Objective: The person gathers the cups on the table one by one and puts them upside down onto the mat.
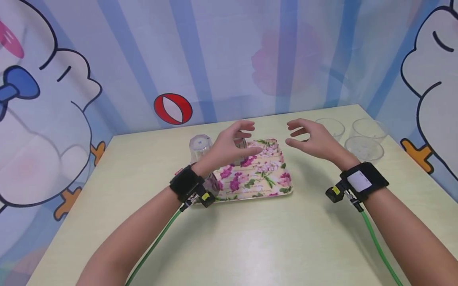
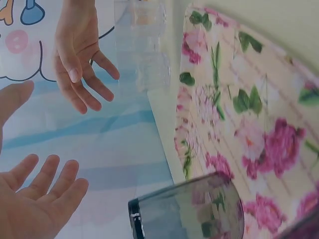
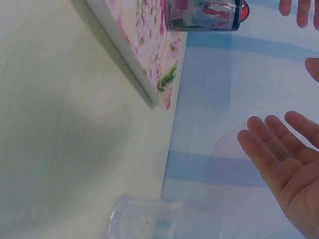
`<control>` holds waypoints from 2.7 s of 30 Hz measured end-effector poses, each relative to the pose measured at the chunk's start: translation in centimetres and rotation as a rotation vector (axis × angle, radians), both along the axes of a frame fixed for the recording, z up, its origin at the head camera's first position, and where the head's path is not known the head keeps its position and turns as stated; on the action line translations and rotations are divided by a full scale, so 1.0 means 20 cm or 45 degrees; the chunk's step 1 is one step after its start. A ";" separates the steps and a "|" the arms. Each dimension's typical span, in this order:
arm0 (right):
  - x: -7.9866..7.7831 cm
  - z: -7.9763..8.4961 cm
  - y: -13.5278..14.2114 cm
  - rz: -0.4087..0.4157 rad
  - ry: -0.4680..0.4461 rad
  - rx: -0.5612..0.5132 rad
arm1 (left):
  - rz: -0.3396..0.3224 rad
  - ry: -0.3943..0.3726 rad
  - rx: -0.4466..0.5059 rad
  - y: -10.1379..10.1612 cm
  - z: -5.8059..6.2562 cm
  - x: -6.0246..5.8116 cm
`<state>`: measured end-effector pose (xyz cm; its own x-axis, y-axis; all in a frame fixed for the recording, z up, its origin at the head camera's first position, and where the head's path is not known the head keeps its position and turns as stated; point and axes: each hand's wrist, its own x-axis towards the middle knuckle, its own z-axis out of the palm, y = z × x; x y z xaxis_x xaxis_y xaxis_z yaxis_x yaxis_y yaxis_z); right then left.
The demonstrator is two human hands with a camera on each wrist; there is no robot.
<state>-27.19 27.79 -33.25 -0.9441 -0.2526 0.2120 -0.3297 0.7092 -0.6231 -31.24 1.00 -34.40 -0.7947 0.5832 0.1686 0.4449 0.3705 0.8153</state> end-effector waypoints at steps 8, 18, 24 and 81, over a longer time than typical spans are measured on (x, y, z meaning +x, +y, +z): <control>0.07 -0.02 0.13 -0.058 -0.004 -0.016 | -0.031 -0.043 0.061 0.07 0.05 0.12; 0.15 -0.03 0.23 -0.138 0.034 0.016 | -0.033 -0.054 0.068 0.17 0.10 0.20; 0.19 -0.03 0.30 -0.202 0.063 0.080 | -0.057 -0.054 0.084 0.22 0.08 0.21; 0.37 -0.26 0.73 -0.611 0.081 -0.122 | -0.092 -0.032 0.227 0.69 -0.10 0.29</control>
